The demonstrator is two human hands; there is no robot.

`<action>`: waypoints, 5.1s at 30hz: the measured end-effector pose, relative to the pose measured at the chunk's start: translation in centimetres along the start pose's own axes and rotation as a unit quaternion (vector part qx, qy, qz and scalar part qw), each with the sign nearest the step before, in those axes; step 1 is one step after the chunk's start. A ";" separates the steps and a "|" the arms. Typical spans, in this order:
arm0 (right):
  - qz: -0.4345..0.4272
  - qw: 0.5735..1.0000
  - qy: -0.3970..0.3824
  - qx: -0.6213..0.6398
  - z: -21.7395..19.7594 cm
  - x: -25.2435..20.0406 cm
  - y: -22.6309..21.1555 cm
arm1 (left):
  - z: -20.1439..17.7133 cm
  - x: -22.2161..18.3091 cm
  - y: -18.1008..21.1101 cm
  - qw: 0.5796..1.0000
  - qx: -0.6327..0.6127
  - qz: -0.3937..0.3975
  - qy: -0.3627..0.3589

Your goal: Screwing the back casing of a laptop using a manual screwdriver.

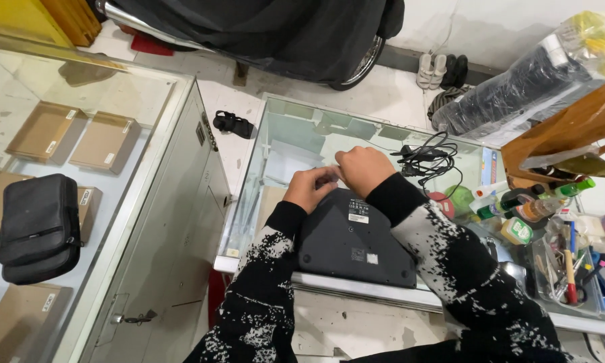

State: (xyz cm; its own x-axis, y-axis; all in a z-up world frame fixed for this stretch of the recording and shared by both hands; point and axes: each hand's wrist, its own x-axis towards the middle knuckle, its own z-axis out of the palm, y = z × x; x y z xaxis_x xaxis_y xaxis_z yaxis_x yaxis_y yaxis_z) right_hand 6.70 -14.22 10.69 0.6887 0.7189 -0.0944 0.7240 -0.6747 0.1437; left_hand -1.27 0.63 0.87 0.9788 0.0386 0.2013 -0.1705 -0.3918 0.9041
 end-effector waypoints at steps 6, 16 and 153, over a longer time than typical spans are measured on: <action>-0.067 0.996 -0.029 0.053 -4.1 -1.9 -1.0 | 0.3 0.3 -0.6 1.000 0.015 0.014 0.001; -0.020 1.000 -0.006 0.010 -2.0 -0.8 -0.7 | 0.5 0.3 -1.8 1.000 0.026 0.001 -0.005; 0.275 0.340 0.502 0.746 12.4 -23.4 0.1 | 1.6 -2.6 10.9 0.865 -0.441 -0.015 0.241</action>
State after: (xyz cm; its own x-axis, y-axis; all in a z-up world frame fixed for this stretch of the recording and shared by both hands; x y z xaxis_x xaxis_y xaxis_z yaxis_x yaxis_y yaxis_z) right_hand -8.90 -33.18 0.73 0.9180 -0.3951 0.0348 0.2268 0.4510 -0.8632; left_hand -5.51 -5.17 9.63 0.8597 0.4978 0.1143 -0.3737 0.4606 0.8051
